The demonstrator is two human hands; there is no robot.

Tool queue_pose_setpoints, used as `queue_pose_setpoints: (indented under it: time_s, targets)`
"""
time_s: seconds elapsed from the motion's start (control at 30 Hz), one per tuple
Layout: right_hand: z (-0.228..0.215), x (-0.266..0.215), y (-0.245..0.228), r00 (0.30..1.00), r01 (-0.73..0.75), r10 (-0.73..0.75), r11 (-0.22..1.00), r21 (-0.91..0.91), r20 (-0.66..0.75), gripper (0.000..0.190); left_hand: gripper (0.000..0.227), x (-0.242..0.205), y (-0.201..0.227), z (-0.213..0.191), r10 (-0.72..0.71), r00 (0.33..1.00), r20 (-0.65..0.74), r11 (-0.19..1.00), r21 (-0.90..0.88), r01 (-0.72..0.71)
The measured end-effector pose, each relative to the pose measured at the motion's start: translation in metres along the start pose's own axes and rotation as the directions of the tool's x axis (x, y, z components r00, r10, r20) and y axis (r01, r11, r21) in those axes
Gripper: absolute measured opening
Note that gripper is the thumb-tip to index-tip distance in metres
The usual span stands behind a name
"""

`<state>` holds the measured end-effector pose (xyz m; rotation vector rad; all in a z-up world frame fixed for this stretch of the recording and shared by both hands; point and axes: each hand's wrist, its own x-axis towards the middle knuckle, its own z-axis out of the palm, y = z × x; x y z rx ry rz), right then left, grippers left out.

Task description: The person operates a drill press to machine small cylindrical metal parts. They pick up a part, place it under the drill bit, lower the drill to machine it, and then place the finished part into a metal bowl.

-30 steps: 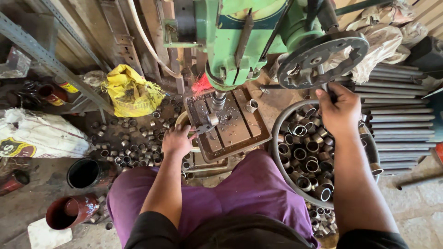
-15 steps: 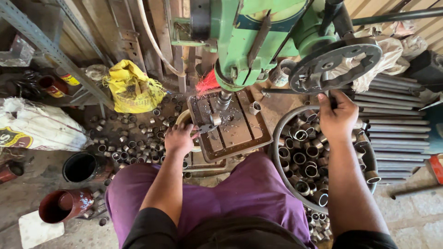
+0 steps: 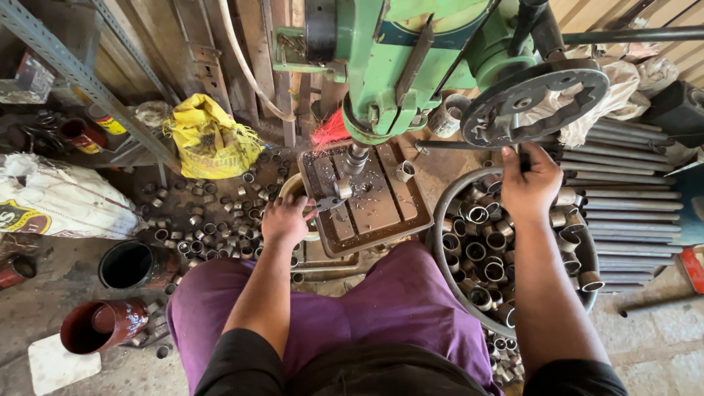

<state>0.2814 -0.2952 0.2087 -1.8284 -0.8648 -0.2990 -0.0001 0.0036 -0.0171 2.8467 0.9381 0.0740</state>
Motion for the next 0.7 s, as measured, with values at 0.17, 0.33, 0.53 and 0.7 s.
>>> queue_pose_setpoints:
  time_s: [0.17, 0.33, 0.53, 0.7]
  targets:
    - [0.005, 0.001, 0.002, 0.999, -0.047, 0.047, 0.998, 0.045, 0.0, 0.016, 0.038, -0.002, 0.001, 0.0, -0.006, 1.0, 0.001, 1.0, -0.029, 0.006]
    - [0.003, 0.003, 0.013, 0.997, -0.062, 0.056, 0.99, 0.129, 0.048, 0.018, 0.042, -0.002, 0.004, -0.012, -0.002, 1.0, 0.002, 1.0, 0.03, 0.002]
    - [0.017, 0.01, 0.101, 0.965, -0.203, 0.178, 0.972, 0.116, 0.193, 0.036, 0.045, -0.002, 0.01, -0.029, -0.032, 0.981, 0.192, 0.998, 0.06, 0.021]
    - [0.031, 0.063, 0.129, 0.929, -0.357, 0.329, 0.685, 0.635, 0.168, 0.039, 0.047, -0.005, 0.008, -0.02, -0.036, 0.989, 0.141, 0.999, 0.037, 0.032]
